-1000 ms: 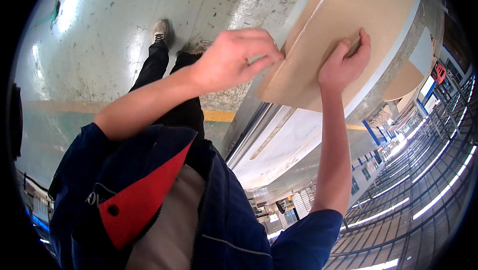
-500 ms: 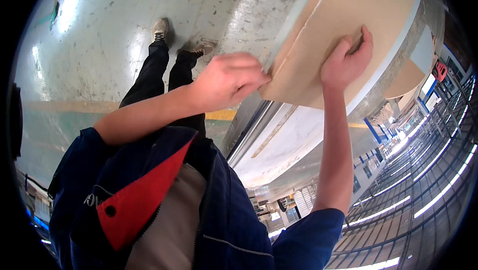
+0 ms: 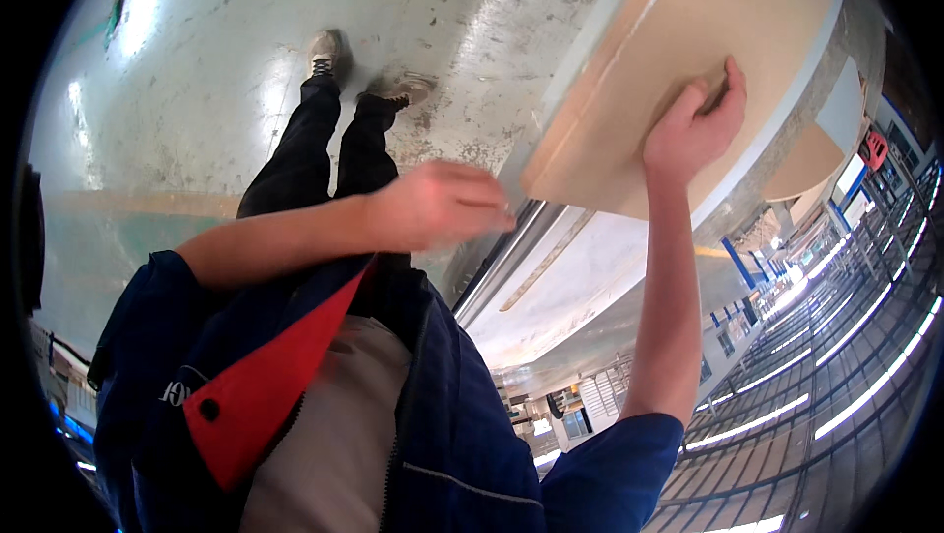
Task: The person handles screws and a small tool at a metal workbench before moving to a wooden panel to attach a trim piece and peel off protective film by hand.
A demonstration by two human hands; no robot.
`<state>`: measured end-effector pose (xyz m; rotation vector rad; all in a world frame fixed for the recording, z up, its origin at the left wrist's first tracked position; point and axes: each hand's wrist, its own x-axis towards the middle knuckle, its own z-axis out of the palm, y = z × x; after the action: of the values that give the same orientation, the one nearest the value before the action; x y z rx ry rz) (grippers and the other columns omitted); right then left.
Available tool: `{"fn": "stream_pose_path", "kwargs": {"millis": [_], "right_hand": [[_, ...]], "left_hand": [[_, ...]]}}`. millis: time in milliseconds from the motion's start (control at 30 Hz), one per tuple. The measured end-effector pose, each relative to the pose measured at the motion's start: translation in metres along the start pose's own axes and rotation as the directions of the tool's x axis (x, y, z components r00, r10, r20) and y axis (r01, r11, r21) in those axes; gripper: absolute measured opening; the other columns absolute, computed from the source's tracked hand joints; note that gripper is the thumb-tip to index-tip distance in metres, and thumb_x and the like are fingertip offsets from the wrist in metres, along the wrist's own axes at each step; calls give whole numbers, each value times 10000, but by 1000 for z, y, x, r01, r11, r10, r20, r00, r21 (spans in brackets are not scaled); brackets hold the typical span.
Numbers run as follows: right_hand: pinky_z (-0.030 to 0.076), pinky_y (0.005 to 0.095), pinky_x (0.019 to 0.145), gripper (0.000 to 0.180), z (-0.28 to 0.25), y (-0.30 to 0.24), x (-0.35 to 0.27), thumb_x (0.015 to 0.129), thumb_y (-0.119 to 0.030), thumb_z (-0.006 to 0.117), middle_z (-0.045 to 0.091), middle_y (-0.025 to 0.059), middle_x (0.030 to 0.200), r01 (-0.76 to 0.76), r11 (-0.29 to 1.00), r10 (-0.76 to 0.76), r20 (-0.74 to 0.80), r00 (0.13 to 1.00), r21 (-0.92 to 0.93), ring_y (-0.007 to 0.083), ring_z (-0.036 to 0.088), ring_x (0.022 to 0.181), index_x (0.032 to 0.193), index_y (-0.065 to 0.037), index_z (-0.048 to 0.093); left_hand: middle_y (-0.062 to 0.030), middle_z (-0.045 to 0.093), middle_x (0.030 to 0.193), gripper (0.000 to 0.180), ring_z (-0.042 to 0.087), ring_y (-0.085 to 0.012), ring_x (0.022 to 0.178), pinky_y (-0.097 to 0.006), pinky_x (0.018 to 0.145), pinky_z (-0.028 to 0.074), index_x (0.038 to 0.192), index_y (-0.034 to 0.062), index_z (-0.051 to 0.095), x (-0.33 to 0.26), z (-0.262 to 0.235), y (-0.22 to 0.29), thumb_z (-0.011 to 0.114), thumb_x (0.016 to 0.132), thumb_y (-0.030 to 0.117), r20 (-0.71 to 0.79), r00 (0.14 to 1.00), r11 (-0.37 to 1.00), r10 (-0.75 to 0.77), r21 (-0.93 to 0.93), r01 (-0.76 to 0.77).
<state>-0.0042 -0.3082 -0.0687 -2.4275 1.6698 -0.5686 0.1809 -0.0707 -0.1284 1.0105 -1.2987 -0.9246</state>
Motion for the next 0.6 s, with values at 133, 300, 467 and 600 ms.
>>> {"fn": "stream_pose_path", "kwargs": {"millis": [133, 300, 467, 600], "right_hand": [[419, 470, 1179, 494, -2, -3, 0, 1023, -204, 531, 598, 221, 1467, -1, 1000, 2, 26, 1000, -22, 385, 550, 1373, 1466, 9, 570], [428, 464, 1170, 506, 0, -6, 2, 1029, -221, 521, 589, 222, 1474, -26, 1000, 26, 35, 999, -13, 386, 559, 1362, 1477, 11, 557], [436, 458, 1160, 508, -3, -8, 3, 1033, -236, 508, 590, 218, 1472, -58, 998, 58, 31, 998, 3, 379, 564, 1355, 1471, 16, 559], [436, 456, 1159, 508, -1, -8, 1, 1031, -234, 505, 587, 220, 1475, -54, 999, 53, 47, 997, 4, 377, 567, 1351, 1469, 17, 561]], "left_hand": [[-81, 709, 949, 141, 721, -276, 878, -390, 731, 615, 1010, 69, 770, 31, -16, -12, 755, 882, 10, -122, 991, 999, -53, -20, 50], [-78, 691, 947, 208, 712, -262, 897, -395, 725, 605, 1014, 68, 761, 35, -2, -15, 753, 820, -4, -102, 995, 996, 19, 93, -10], [-70, 678, 942, 194, 708, -269, 895, -422, 713, 600, 1014, 75, 743, 0, -9, -3, 752, 828, 20, 36, 997, 998, 64, 8, -64], [-76, 673, 936, 166, 710, -265, 892, -414, 704, 596, 992, 75, 736, 52, -17, -20, 760, 833, 34, -138, 990, 996, -25, 80, 36]]}}
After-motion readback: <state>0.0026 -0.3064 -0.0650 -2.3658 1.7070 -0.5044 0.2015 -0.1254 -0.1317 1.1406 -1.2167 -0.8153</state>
